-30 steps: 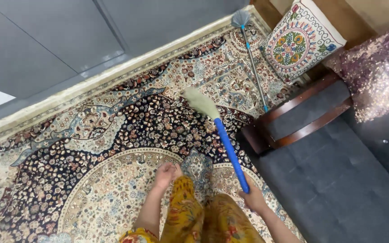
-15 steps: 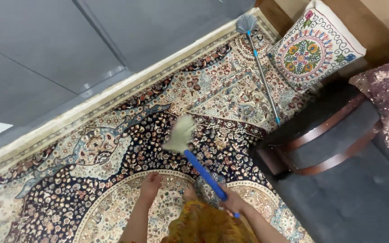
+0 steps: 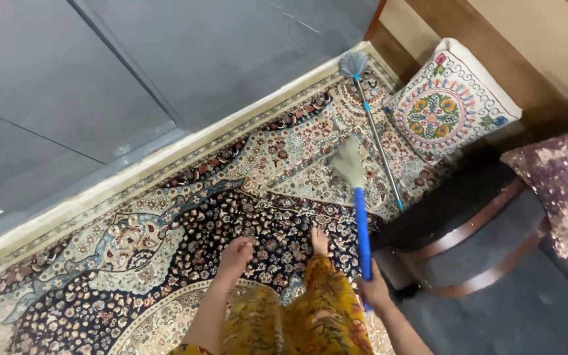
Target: Sweeping a carpeted floor with a handheld broom near furniture.
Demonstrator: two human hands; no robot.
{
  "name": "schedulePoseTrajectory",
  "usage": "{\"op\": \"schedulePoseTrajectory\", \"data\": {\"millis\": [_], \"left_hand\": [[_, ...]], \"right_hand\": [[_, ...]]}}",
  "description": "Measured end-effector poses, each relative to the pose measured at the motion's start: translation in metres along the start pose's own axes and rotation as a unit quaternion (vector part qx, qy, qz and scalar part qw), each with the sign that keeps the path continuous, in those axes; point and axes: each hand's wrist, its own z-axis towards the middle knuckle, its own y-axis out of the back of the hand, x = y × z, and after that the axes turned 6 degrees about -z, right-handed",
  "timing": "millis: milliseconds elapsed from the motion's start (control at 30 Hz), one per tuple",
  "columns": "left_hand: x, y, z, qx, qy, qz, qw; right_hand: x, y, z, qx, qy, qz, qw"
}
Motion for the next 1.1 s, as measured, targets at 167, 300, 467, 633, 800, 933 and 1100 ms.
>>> {"op": "schedulePoseTrajectory", "data": {"millis": [167,300,467,633,800,933,1100], "left_hand": [[0.039,0.028,0.035,-0.121,0.024,-0.128,0.984],[0.021,0.011,0.036,-0.148,0.068,-0.128,0.978],[0.022,-0.043,0.086,-0.085,0.027,-0.213,0.973],[-0.012,-0.07,0.115,-0.08,0.008,-0.144,0.986],[-0.014,-0.06,0.121,-0.142,-0.012,-0.228,0.963],[0.016,-0.046,0.108,-0.182,-0.046,-0.185,0.965],[0.011,-0.033,0.054,-0.2,0.094,-0.204,0.954]], "right_hand": [[0.034,-0.017,0.096,-0.001,-0.091,0.214,0.973],[0.041,-0.035,0.086,0.15,-0.088,0.108,0.979],[0.13,0.034,0.063,0.255,-0.023,-0.124,0.959],[0.181,0.119,0.107,0.201,0.149,-0.335,0.908],[0.219,0.151,0.199,0.035,0.148,-0.35,0.924],[0.234,0.13,0.305,0.067,0.098,-0.121,0.986],[0.261,0.073,0.332,0.039,0.062,-0.246,0.967]]}}
